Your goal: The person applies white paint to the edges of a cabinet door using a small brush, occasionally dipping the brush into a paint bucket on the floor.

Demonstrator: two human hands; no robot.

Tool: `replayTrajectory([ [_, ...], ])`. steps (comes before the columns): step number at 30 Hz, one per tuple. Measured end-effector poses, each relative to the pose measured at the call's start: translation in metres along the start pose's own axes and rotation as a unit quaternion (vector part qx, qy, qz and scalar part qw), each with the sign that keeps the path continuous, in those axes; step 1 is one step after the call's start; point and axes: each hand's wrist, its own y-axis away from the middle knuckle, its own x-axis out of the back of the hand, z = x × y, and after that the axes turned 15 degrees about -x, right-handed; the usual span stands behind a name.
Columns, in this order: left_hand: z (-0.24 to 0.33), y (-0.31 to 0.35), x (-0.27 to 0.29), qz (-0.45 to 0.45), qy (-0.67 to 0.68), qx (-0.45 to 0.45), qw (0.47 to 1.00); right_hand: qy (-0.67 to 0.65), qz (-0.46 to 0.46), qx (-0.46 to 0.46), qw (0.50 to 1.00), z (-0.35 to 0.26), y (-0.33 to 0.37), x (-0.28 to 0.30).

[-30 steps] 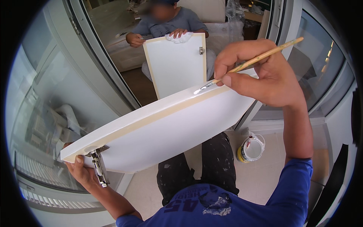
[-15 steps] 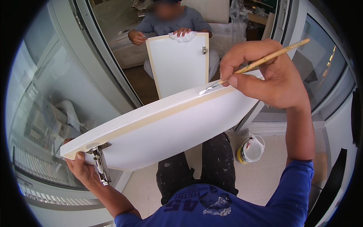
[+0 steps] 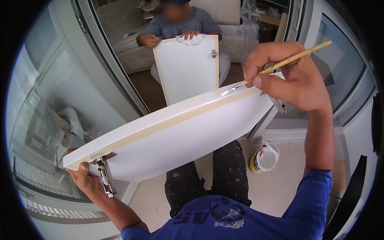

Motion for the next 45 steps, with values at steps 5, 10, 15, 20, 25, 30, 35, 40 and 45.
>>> replayTrajectory([
  [5, 0.000, -0.001, 0.006, -0.014, -0.003, 0.000, 1.000, -0.004, -0.030, 0.024, 0.999, 0.002, -0.008, -0.011],
  [10, 0.004, 0.002, -0.001, -0.009, 0.002, -0.008, 1.000, 0.041, -0.011, -0.013, 0.999, 0.004, 0.001, 0.003],
  [15, 0.001, -0.001, 0.004, -0.025, 0.002, 0.002, 1.000, 0.022, -0.005, 0.010, 1.000, 0.000, -0.002, -0.001],
  [20, 0.002, 0.000, 0.002, -0.014, 0.000, -0.001, 1.000, 0.028, -0.009, -0.020, 0.999, 0.004, -0.002, -0.001],
  [25, 0.003, 0.000, 0.006, -0.023, 0.013, 0.007, 1.000, 0.019, -0.012, -0.016, 1.000, 0.000, 0.000, 0.004],
  [30, -0.004, -0.001, 0.005, -0.006, 0.000, -0.003, 1.000, 0.025, -0.031, 0.067, 0.997, -0.004, -0.009, -0.008],
  [35, 0.000, 0.001, 0.007, -0.007, -0.004, -0.009, 1.000, 0.022, -0.048, 0.076, 0.996, -0.010, -0.015, -0.015],
  [40, 0.002, 0.001, 0.003, -0.009, -0.003, -0.011, 1.000, 0.026, -0.045, 0.051, 0.997, -0.002, -0.009, -0.011],
  [45, 0.003, 0.000, -0.003, -0.009, -0.003, -0.007, 1.000, 0.045, -0.005, 0.017, 0.999, 0.005, 0.005, 0.001],
])
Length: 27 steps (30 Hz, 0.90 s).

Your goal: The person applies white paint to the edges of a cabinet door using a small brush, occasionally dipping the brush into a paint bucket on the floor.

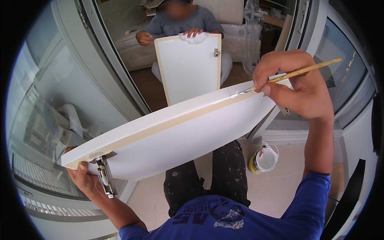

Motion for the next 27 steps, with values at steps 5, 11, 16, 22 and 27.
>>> replayTrajectory([
  [5, -0.002, -0.002, 0.003, -0.004, 0.008, 0.007, 1.000, -0.034, -0.004, 0.041, 0.999, -0.005, -0.009, -0.012],
  [11, 0.002, -0.001, 0.000, 0.002, -0.002, 0.000, 1.000, -0.018, -0.014, 0.035, 0.999, 0.000, -0.013, -0.013],
  [16, -0.001, -0.001, 0.006, 0.004, 0.003, 0.001, 1.000, -0.001, 0.010, -0.001, 1.000, 0.010, 0.001, 0.002],
  [22, -0.011, -0.003, 0.017, 0.005, 0.000, 0.007, 1.000, -0.034, 0.014, 0.035, 0.999, 0.008, -0.006, -0.005],
  [27, -0.008, -0.003, 0.013, -0.002, 0.006, -0.001, 1.000, 0.006, -0.022, 0.043, 0.999, 0.011, -0.011, -0.003],
])
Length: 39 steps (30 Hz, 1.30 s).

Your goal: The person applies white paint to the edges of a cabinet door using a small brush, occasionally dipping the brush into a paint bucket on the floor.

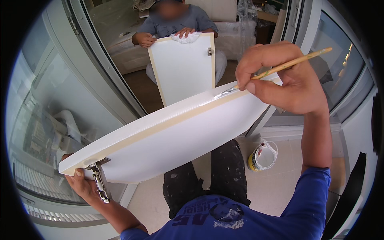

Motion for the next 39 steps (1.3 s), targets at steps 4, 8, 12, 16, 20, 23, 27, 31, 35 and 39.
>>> replayTrajectory([
  [4, 0.001, 0.001, -0.002, -0.004, 0.006, -0.002, 1.000, 0.007, 0.019, -0.038, 0.999, 0.003, 0.009, 0.011],
  [8, -0.003, -0.002, 0.002, -0.003, 0.003, 0.003, 1.000, -0.016, 0.024, -0.029, 0.999, 0.003, 0.010, 0.011],
  [12, -0.003, -0.001, -0.003, 0.006, -0.015, -0.007, 1.000, -0.017, 0.015, -0.006, 1.000, 0.001, 0.003, 0.002],
  [16, -0.002, -0.001, -0.001, -0.010, -0.001, 0.000, 1.000, 0.002, 0.003, -0.034, 0.999, 0.006, 0.009, 0.008],
  [20, -0.002, -0.002, 0.003, -0.011, -0.002, 0.004, 1.000, -0.004, 0.021, -0.037, 0.999, 0.006, 0.014, 0.012],
  [23, -0.004, -0.001, 0.006, -0.005, -0.005, 0.001, 1.000, -0.012, 0.026, -0.004, 1.000, 0.005, 0.010, 0.006],
  [27, -0.003, 0.001, 0.002, 0.013, -0.012, 0.002, 1.000, -0.006, 0.010, -0.019, 1.000, 0.007, 0.010, 0.004],
  [31, -0.003, 0.001, 0.003, 0.006, -0.001, 0.011, 1.000, -0.008, 0.026, -0.053, 0.998, 0.009, 0.019, 0.012],
  [35, -0.003, 0.000, 0.005, 0.008, -0.001, 0.011, 1.000, -0.023, 0.031, -0.033, 0.999, 0.005, 0.017, 0.008],
  [39, -0.002, -0.002, 0.002, -0.006, -0.014, 0.013, 1.000, -0.024, 0.029, -0.035, 0.999, 0.007, 0.014, 0.003],
])
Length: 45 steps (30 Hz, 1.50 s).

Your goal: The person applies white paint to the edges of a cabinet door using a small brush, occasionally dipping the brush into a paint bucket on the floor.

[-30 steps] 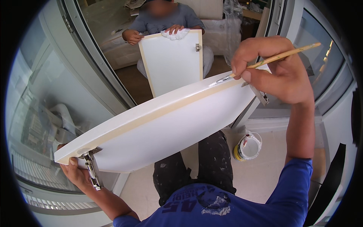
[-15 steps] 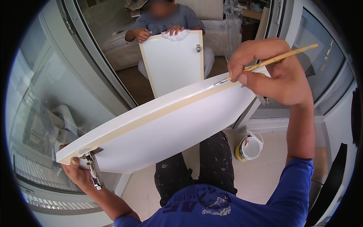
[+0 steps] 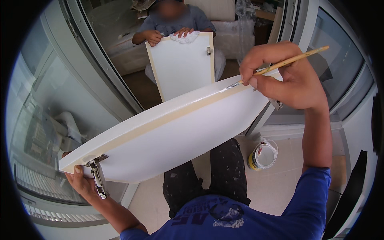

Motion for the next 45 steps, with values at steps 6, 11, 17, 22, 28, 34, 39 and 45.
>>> replayTrajectory([
  [6, 0.002, 0.000, -0.003, 0.007, 0.013, -0.002, 1.000, -0.009, 0.015, -0.018, 1.000, -0.003, 0.009, 0.008],
  [11, 0.001, 0.001, 0.002, 0.010, -0.002, -0.001, 1.000, 0.001, 0.013, -0.009, 1.000, -0.001, 0.006, 0.001],
  [17, -0.001, 0.000, 0.001, 0.004, 0.006, -0.008, 1.000, 0.002, 0.017, -0.013, 1.000, -0.002, 0.010, 0.007],
  [22, 0.000, 0.000, 0.002, 0.004, 0.005, -0.007, 1.000, -0.013, 0.020, -0.011, 1.000, 0.003, 0.009, -0.002],
  [28, 0.005, 0.001, -0.003, 0.000, 0.016, -0.002, 1.000, -0.035, 0.099, -0.055, 0.993, 0.002, 0.027, 0.002],
  [34, 0.002, 0.001, -0.006, 0.010, 0.023, 0.003, 1.000, -0.015, 0.297, -0.024, 0.954, 0.006, 0.056, -0.057],
  [39, 0.002, -0.001, -0.006, 0.000, 0.026, -0.001, 1.000, -0.019, 0.406, 0.025, 0.914, 0.017, 0.066, -0.116],
  [45, 0.000, -0.004, -0.001, -0.020, 0.029, 0.005, 0.999, -0.027, 0.439, 0.062, 0.896, 0.009, 0.060, -0.157],
])
